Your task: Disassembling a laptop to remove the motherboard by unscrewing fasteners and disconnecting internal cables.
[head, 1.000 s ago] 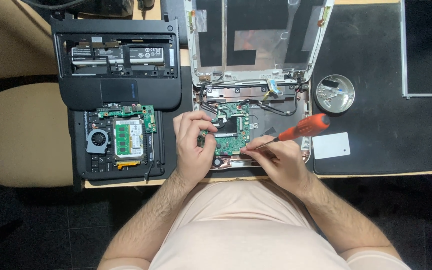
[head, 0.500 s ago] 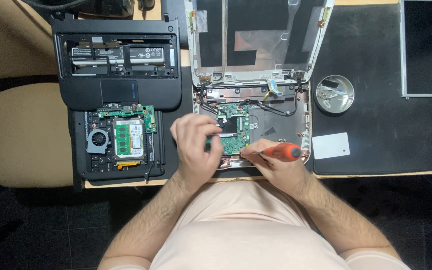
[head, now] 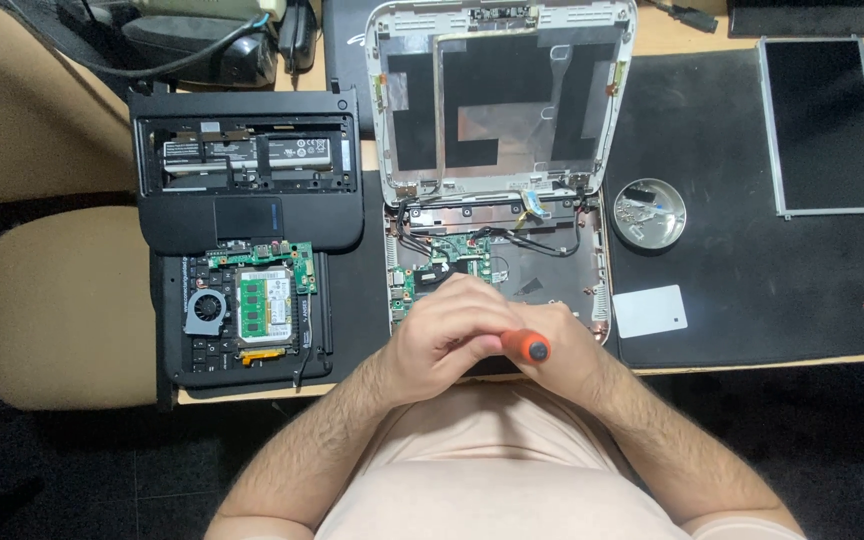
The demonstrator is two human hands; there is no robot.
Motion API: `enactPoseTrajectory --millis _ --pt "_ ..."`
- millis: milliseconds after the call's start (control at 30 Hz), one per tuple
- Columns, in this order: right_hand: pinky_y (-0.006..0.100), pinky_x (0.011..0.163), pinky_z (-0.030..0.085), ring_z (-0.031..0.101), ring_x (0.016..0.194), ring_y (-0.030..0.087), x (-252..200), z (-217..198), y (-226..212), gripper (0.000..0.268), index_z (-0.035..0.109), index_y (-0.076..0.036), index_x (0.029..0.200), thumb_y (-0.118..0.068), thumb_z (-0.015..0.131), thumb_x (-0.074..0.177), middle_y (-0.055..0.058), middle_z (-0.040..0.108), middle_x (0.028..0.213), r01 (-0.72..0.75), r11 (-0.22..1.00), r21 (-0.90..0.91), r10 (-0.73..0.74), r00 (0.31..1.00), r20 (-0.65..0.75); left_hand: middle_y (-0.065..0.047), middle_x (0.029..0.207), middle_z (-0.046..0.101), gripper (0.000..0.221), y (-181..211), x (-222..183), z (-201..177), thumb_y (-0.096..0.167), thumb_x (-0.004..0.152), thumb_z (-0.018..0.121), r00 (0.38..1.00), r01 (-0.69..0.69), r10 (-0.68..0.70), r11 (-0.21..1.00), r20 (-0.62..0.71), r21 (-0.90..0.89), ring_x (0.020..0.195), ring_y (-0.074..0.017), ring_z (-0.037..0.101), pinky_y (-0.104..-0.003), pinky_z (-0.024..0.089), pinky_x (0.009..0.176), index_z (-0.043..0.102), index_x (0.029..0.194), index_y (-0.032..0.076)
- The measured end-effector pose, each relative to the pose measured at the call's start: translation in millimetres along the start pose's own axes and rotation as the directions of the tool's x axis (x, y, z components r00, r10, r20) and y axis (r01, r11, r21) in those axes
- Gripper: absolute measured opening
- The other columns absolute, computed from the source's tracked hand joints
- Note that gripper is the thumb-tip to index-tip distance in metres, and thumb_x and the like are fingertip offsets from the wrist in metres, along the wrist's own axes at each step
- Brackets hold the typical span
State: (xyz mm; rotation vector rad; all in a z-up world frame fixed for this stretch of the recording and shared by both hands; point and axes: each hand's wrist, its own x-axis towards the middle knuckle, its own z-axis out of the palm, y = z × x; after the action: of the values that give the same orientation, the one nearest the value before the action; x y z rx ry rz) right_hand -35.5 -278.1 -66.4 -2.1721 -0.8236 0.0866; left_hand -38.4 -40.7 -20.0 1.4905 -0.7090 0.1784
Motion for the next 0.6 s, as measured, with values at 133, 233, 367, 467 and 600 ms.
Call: enactPoseTrajectory --millis 133,233,367,467,600 --pt "0.044 0.069 0.073 0.082 0.073 0.033 1 3 2 0.013 0.072 -0.011 0.098 -0.01 0.078 0.109 0.006 0.076 0.072 0.067 0.993 -0.098 -0.065 0.998 0.021 0.003 0.1 0.087 0.018 -13 -1 6 0.031 0.113 0.09 0.994 -0.078 0.079 0.997 -0.078 0.021 0.095 -0.0247 0.079 -0.046 0.065 0.1 0.093 0.112 0.014" --pt "0.042 0.062 0.068 0.073 0.068 0.032 4 4 -1 0.019 0.068 -0.012 0.091 -0.011 0.078 0.107 0.004 0.069 0.073 0.112 0.994 -0.022 -0.112 0.994 -0.017 0.001 0.09 0.085 0.019 -9 3 12 0.03 0.106 0.099 0.98 -0.124 0.123 0.992 -0.156 0.004 0.083 -0.0236 0.077 -0.043 0.066 0.084 0.092 0.104 0.013" --pt "0.037 0.074 0.071 0.075 0.079 0.024 12 -3 -15 0.012 0.081 -0.018 0.098 -0.022 0.084 0.109 -0.005 0.077 0.091 0.115 0.993 -0.005 -0.115 0.981 -0.154 -0.002 0.08 0.077 0.025 -14 3 11 0.026 0.099 0.106 0.972 -0.111 0.108 0.994 -0.208 0.0 0.071 -0.0255 0.074 -0.042 0.064 0.068 0.086 0.096 0.011" --pt "0.037 0.071 0.068 0.073 0.078 0.022 1 12 1 0.012 0.081 -0.019 0.098 -0.017 0.084 0.109 -0.005 0.073 0.091 0.104 0.994 -0.019 -0.105 0.971 -0.213 0.0 0.077 0.073 0.023 -9 7 9 0.017 0.096 0.107 0.975 -0.062 0.059 0.998 -0.214 -0.009 0.068 -0.0203 0.071 -0.037 0.062 0.061 0.085 0.1 0.012" --pt "0.047 0.063 0.064 0.07 0.07 0.036 9 2 -18 0.03 0.069 -0.011 0.087 -0.014 0.082 0.114 0.006 0.061 0.076 0.203 0.979 -0.011 -0.198 0.94 -0.278 -0.003 0.116 0.09 0.009 19 16 3 0.02 0.111 0.092 0.994 -0.048 0.055 0.995 -0.092 0.086 0.1 -0.0297 0.081 -0.044 0.067 0.088 0.089 0.12 0.02"
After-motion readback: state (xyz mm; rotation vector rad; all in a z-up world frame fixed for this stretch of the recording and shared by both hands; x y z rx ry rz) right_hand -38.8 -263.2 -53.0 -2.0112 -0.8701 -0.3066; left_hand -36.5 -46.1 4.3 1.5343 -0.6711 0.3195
